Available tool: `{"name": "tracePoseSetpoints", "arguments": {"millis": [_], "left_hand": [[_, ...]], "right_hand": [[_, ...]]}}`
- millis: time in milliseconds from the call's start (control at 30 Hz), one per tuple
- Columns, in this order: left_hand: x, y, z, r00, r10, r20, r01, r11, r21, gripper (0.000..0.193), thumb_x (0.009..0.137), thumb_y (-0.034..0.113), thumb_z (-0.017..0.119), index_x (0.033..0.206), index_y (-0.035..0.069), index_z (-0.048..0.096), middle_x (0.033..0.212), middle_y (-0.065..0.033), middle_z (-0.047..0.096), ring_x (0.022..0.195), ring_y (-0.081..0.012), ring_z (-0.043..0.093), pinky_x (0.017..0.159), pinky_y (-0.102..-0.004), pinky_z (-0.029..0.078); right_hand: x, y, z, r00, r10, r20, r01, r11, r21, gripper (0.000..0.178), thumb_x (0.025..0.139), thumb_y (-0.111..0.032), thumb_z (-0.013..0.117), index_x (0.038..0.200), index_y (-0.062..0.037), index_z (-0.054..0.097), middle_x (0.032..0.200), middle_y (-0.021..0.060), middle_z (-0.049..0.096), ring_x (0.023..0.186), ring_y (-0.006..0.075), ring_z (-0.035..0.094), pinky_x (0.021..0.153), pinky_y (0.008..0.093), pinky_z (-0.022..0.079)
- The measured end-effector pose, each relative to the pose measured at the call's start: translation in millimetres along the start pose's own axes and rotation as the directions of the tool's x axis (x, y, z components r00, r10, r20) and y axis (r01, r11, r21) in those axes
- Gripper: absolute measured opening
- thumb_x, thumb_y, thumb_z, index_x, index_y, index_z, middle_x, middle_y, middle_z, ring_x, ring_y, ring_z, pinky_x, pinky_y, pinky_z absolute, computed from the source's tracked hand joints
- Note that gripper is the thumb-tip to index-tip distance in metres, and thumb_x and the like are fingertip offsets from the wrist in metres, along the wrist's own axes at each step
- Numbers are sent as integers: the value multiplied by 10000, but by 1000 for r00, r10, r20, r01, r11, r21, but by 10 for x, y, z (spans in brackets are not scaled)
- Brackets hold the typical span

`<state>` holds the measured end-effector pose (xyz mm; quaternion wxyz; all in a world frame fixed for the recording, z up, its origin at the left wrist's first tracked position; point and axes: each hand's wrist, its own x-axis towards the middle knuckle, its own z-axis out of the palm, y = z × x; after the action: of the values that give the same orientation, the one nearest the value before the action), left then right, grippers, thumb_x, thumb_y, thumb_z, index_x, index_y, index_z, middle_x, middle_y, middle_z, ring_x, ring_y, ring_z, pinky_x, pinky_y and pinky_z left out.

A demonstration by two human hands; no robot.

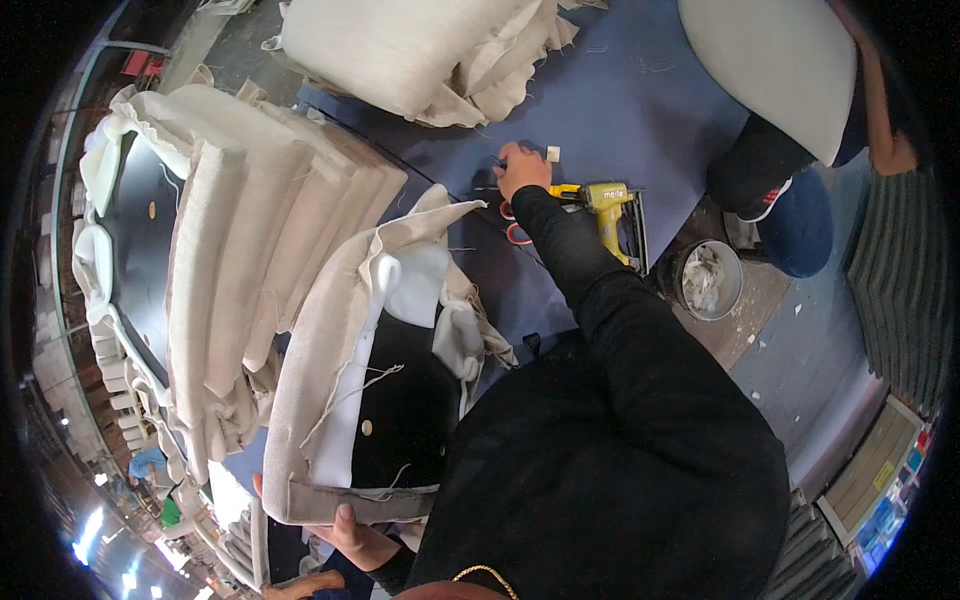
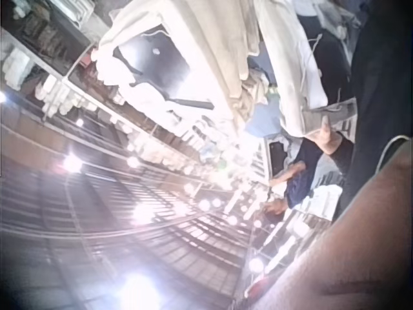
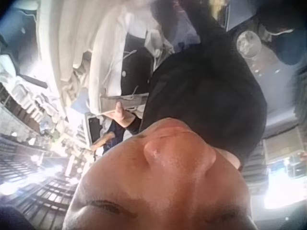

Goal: The person is upholstering a curved furniture component, likely a chair armrest. They use a staple gun to secure white fabric over a foam-covered frame, a screwdriver to tuck and adjust the material, and scissors to trim excess fabric. The process involves repeated cycles of pulling, stapling, and trimming to achieve a smooth finish.

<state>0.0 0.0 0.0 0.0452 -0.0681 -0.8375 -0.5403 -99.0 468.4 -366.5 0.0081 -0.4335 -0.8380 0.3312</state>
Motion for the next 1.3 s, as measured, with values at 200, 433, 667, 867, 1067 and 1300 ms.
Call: {"name": "tracePoseSetpoints", "arguments": {"millis": [200,433,667,867,1067,1300], "left_hand": [[78,18,-84,994,45,97,-38,997,-72,1324,674,488,926,1671,91,151,1665,-233,309,1529,-414,369,1261,-551,292],[135,118,-8,967,180,183,-108,933,-344,1018,703,636,905,1446,75,492,1526,-306,459,1417,-432,499,1178,-585,391],[740,722,623,421,587,692,-346,809,-475,625,610,304,945,1157,51,779,1233,-133,738,1334,-415,610,1195,-577,359],[548,854,1248,408,653,638,-323,757,-569,543,613,220,922,1096,46,746,1142,-117,731,1200,-370,650,1155,-508,419],[409,921,1527,376,671,639,-332,741,-583,521,631,199,909,1101,53,737,1132,-102,738,1189,-347,661,1141,-494,442],[344,984,1631,391,658,644,-337,753,-565,520,621,162,900,1104,57,736,1129,-103,735,1188,-332,669,1115,-460,464]], "right_hand": [[61,90,-79,934,-235,-270,247,969,9,111,920,-227,790,978,-152,732,1186,99,705,1155,323,669,981,506,514],[-860,-495,-1211,806,-73,-587,570,364,737,130,1089,-157,656,1134,-35,652,1065,96,748,885,161,710,804,330,575],[-2279,-518,-2560,933,-160,-324,353,223,908,250,1090,-106,648,1299,27,684,982,1,660,846,66,564,744,241,436],[-3384,-618,-3311,816,-444,-370,576,572,584,89,1011,-60,711,1031,10,762,1046,84,751,895,122,646,779,254,493],[-4059,-1142,-3544,665,-699,-264,732,679,46,384,753,59,796,1114,-68,825,901,72,730,703,214,671,641,315,527],[-4043,-1213,-3513,610,-756,-237,732,652,-195,457,684,41,784,1115,-108,826,881,47,696,669,221,641,587,339,511]]}}
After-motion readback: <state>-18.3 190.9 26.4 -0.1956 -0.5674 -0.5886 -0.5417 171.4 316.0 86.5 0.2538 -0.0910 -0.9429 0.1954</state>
